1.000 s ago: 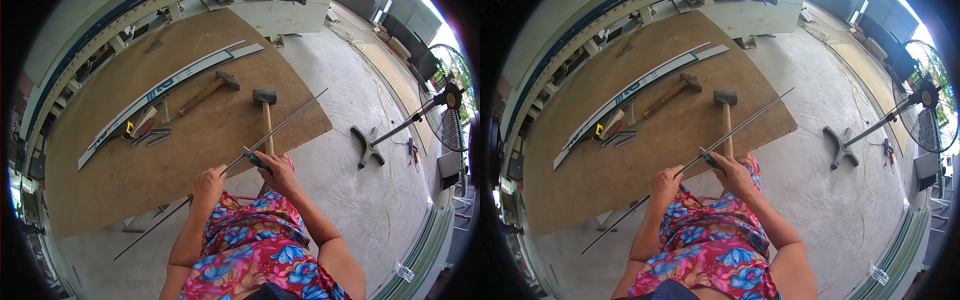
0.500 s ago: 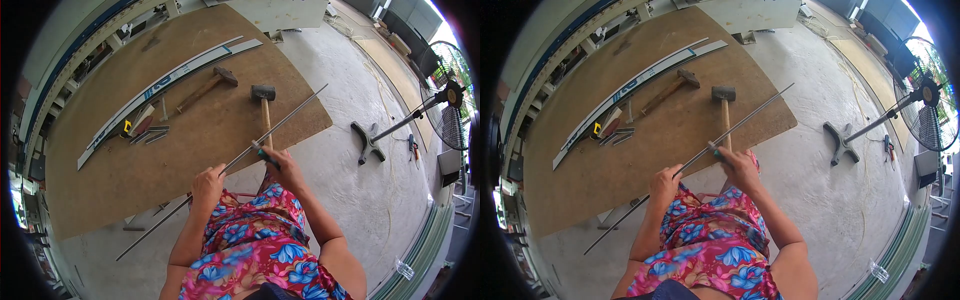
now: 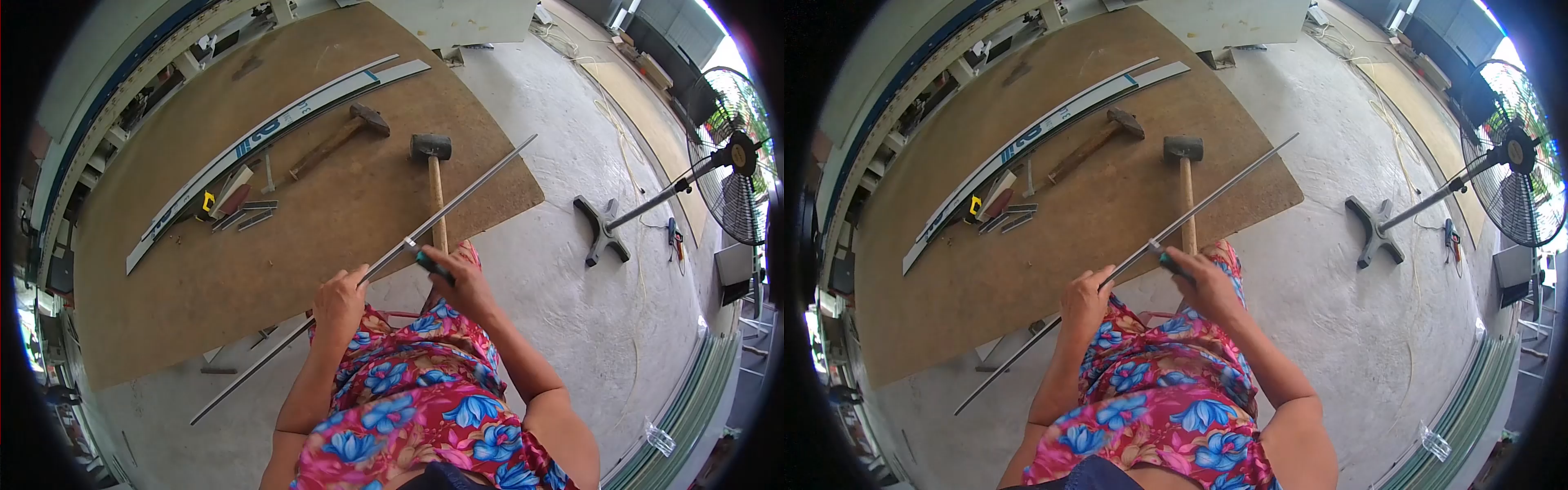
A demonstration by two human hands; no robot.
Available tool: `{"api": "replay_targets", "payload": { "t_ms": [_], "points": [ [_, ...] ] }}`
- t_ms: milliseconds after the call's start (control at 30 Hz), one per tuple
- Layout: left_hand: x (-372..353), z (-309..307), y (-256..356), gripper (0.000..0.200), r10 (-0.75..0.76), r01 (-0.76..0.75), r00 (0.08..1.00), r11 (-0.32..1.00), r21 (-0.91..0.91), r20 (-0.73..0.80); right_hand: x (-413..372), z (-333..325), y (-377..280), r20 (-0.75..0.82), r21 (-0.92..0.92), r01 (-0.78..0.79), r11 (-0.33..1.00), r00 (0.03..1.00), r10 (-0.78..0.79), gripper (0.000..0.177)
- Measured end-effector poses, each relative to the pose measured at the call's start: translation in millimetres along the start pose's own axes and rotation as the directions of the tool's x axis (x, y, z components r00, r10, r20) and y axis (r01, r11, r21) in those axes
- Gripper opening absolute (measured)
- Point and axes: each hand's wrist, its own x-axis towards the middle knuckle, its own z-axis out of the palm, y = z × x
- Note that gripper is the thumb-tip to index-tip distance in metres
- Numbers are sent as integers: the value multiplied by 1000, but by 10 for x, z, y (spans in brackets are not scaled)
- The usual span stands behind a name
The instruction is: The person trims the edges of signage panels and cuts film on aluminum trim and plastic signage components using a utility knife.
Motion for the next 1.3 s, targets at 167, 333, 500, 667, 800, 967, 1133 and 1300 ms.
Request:
{"api": "replay_targets", "payload": {
  "t_ms": [167,333,500,667,800,967,1133,1300],
  "points": [
    [-28,3,-83,26,0,0,1000,1000,-11,25,79,3,66,-59,-37,-17,999,998,15,48],
    [-90,-80,-258,26,-1,4,999,999,-54,45,265,-135,561,-230,-29,5,1000,973,-12,46],
    [-157,-274,-284,25,-29,34,997,996,-85,66,445,-360,855,-276,-70,-84,994,959,61,45],
    [-212,-384,-243,24,-77,84,989,995,-51,129,648,-631,1225,-348,-60,-145,988,930,115,44],
    [-232,-389,-238,25,-80,89,990,993,-73,116,815,-885,1417,-399,-46,-204,978,901,170,43],
    [-219,-426,-206,25,-93,101,987,993,-57,130,1013,-1148,1686,-445,-58,-276,959,867,223,43],
    [-216,-390,-278,24,-60,69,993,994,-88,104,1247,-1351,1999,-480,-120,-334,935,844,240,44],
    [-216,-399,-266,25,-95,110,986,988,-106,137,1389,-1528,2121,-476,-63,-445,893,800,365,44]
  ]
}}
